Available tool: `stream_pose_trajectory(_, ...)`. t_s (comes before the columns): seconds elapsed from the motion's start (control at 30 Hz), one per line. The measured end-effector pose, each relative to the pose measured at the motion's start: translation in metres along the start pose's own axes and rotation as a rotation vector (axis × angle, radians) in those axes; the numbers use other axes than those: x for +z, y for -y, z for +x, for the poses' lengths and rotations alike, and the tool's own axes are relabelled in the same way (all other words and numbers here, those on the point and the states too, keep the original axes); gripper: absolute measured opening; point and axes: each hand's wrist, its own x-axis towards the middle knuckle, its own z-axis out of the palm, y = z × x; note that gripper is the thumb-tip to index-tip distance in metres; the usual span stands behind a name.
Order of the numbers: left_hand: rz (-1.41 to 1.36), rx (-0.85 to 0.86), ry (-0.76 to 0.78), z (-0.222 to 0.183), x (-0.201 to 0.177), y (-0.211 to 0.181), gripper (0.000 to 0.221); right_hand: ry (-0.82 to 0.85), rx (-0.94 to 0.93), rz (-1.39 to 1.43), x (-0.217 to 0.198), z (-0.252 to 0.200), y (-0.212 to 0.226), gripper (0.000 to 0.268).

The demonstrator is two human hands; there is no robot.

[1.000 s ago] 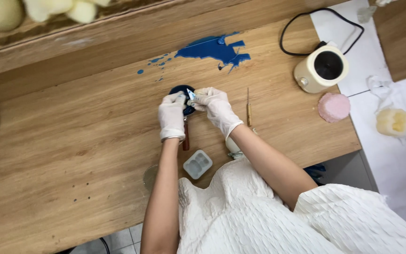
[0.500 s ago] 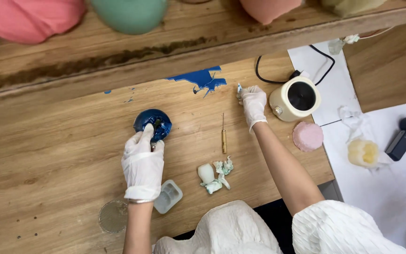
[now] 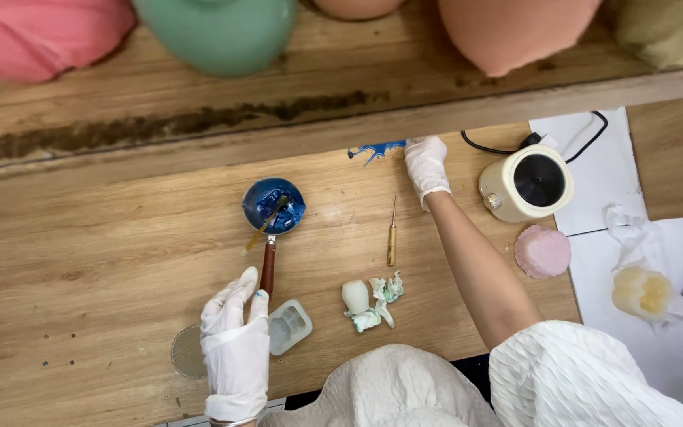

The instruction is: Cleaning a blue wax spill on a wooden surface and preparing wax in a melting pot using a palette knife and cloth.

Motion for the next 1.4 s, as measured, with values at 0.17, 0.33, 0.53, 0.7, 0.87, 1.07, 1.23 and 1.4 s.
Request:
stream_pose_trajectory(0.17, -0.042, 0.032, 0.009, 0.006, -0.003, -0.001, 0.029, 0.148, -0.313, -0.832, 0.025, 0.018, -0.017, 0.012)
stream_pose_trajectory(0.33, -0.027, 0.082, -0.004, 0.006, -0.009, 0.004, 0.029, 0.11, -0.323, -0.727, 0.025, 0.001, -0.009, 0.023)
stream_pose_trajectory(0.53, -0.045, 0.062, -0.03, 0.007, -0.015, 0.027, 0.028, 0.047, -0.544, -0.823, 0.094, 0.024, -0.077, 0.032)
stream_pose_trajectory(0.7, -0.068, 0.072, -0.041, 0.007, -0.018, 0.035, 0.027, 0.097, -0.557, -0.747, 0.076, 0.02, -0.05, 0.031)
stream_pose_trajectory(0.87, -0.093, 0.086, -0.042, 0.004, -0.022, 0.041, 0.023, 0.144, -0.655, -0.88, 0.057, 0.018, -0.014, 0.027)
stream_pose_trajectory(1.07, -0.142, 0.022, -0.035, -0.001, -0.023, 0.042, 0.025, 0.018, -0.593, -0.804, 0.038, 0.017, 0.037, 0.013)
stream_pose_trajectory(1.23, -0.205, -0.049, -0.03, -0.003, -0.025, 0.043, 0.027, 0.199, 0.069, 0.406, -0.006, -0.024, 0.076, 0.008)
stream_pose_trajectory(1.4, -0.226, -0.082, -0.056, -0.003, -0.022, 0.046, 0.026, 0.194, -0.022, 0.587, -0.063, -0.079, 0.131, 0.017)
